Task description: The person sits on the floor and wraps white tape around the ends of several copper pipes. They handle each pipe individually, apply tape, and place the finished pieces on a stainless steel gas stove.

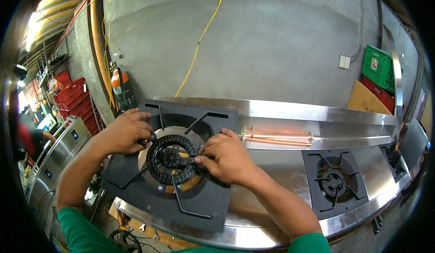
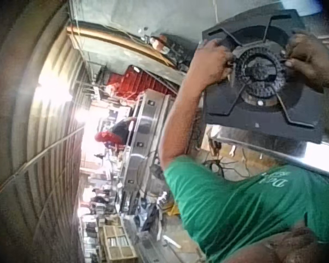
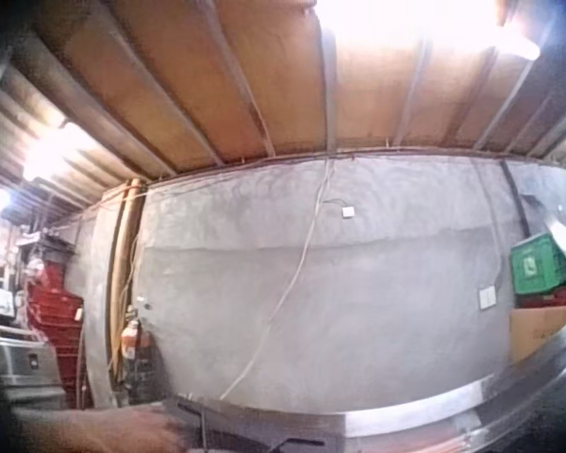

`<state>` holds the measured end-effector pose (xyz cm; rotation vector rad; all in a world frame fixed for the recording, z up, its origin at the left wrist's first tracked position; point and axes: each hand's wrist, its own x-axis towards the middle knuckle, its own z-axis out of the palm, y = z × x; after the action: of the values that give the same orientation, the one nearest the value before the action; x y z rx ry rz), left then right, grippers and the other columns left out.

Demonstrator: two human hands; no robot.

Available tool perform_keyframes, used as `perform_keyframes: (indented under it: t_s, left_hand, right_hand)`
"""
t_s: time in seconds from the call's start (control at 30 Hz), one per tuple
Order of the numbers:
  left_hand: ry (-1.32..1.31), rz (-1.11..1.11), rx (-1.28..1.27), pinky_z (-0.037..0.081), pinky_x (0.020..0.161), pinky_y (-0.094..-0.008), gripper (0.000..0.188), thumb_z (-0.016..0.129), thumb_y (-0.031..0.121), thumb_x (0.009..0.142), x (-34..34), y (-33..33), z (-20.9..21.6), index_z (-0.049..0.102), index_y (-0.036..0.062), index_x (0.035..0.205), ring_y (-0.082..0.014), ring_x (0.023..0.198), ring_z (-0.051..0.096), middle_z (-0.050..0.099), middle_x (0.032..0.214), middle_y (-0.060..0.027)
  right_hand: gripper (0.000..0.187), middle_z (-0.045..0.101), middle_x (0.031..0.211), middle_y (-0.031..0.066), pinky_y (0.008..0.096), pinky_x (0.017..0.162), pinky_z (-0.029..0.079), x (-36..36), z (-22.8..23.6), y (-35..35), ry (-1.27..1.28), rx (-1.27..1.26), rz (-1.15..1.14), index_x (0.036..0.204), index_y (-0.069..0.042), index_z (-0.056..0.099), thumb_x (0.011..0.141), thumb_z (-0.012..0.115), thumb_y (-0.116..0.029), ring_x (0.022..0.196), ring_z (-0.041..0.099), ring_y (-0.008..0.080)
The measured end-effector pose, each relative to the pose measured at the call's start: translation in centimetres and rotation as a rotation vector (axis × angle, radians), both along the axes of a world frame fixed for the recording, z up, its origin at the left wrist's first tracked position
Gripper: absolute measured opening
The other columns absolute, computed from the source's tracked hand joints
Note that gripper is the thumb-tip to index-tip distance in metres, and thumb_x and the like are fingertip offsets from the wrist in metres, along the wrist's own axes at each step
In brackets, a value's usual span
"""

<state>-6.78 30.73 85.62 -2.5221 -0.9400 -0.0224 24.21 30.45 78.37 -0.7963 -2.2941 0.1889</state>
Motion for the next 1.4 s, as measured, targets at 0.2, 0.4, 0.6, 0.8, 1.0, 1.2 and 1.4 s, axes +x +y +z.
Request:
perform_keyframes:
  t_s: [0.2,0.4,0.6,0.8,1.0,1.2,1.4]
  left_hand:
    - [0.271,-0.059,-0.322,0.051,0.080,-0.0451,0.036,0.069,0.025,0.077,6.0,-3.0,3.5,0.066,0.0117,0.110,-0.0338,0.091,0.065,0.068,0.094,-0.0143]
    - [0.099,-0.220,-0.644,0.053,0.070,-0.0469,0.063,0.068,0.020,0.078,13.1,-1.1,0.6,0.048,0.0194,0.137,-0.0386,0.077,0.065,0.070,0.091,-0.0138]
    - [0.227,-0.299,-0.639,0.052,0.078,-0.0455,0.070,0.068,0.020,0.079,19.7,0.5,-0.4,0.042,0.0241,0.144,-0.0372,0.086,0.068,0.072,0.094,-0.0151]
    - [0.198,-0.428,-0.874,0.051,0.081,-0.0422,0.073,0.071,0.027,0.077,22.5,3.2,-1.9,0.045,0.0227,0.144,-0.0355,0.090,0.068,0.070,0.097,-0.0182]
    - [0.289,-0.409,-0.899,0.049,0.076,-0.0402,0.070,0.069,0.034,0.083,22.2,6.4,-5.3,0.039,0.0277,0.147,-0.0331,0.079,0.065,0.068,0.090,-0.0212]
    - [0.299,-0.277,-1.029,0.050,0.079,-0.0309,0.070,0.071,0.018,0.082,23.8,7.6,-4.0,0.043,0.0268,0.145,-0.0132,0.086,0.065,0.072,0.099,-0.0113]
    - [0.127,-0.299,-1.354,0.049,0.083,-0.0304,0.065,0.073,0.031,0.086,22.9,11.3,-5.1,0.046,0.0130,0.143,-0.0120,0.094,0.062,0.069,0.116,-0.0122]
  right_hand:
    - [0.026,0.068,0.077,0.0165,0.0368,0.071,0.050,5.4,5.5,-5.8,-0.028,-0.342,0.040,0.082,0.000,0.071,0.083,0.072,-0.026,0.074,0.065,0.0292]
    - [0.030,0.071,0.083,0.0152,0.0342,0.072,0.050,11.7,4.7,-9.9,-0.114,-0.597,-0.222,0.090,0.003,0.072,0.086,0.071,-0.026,0.077,0.066,0.0237]
    - [0.036,0.071,0.082,0.0121,0.0332,0.071,0.050,16.2,1.9,-11.9,-0.057,-0.661,-0.366,0.093,0.003,0.072,0.085,0.073,-0.032,0.075,0.065,0.0187]
    - [0.037,0.072,0.081,0.0108,0.0316,0.071,0.050,19.1,-0.6,-11.5,0.088,-0.771,-0.373,0.091,0.004,0.072,0.085,0.074,-0.033,0.074,0.063,0.0162]
    - [0.037,0.071,0.075,0.0102,0.0308,0.066,0.049,18.5,-1.7,-9.3,-0.026,-0.742,-0.366,0.088,0.004,0.073,0.085,0.072,-0.033,0.070,0.062,0.0144]
    - [0.042,0.068,0.106,0.0124,0.0307,0.080,0.050,21.3,-3.3,-8.5,0.459,-0.721,-0.153,0.112,0.000,0.067,0.093,0.062,-0.037,0.093,0.065,0.0180]
    - [0.081,0.055,0.135,0.0122,0.0391,0.101,0.043,22.2,-5.7,-10.0,0.580,-0.454,0.204,0.134,-0.001,0.052,0.069,0.086,-0.036,0.118,0.056,0.0235]
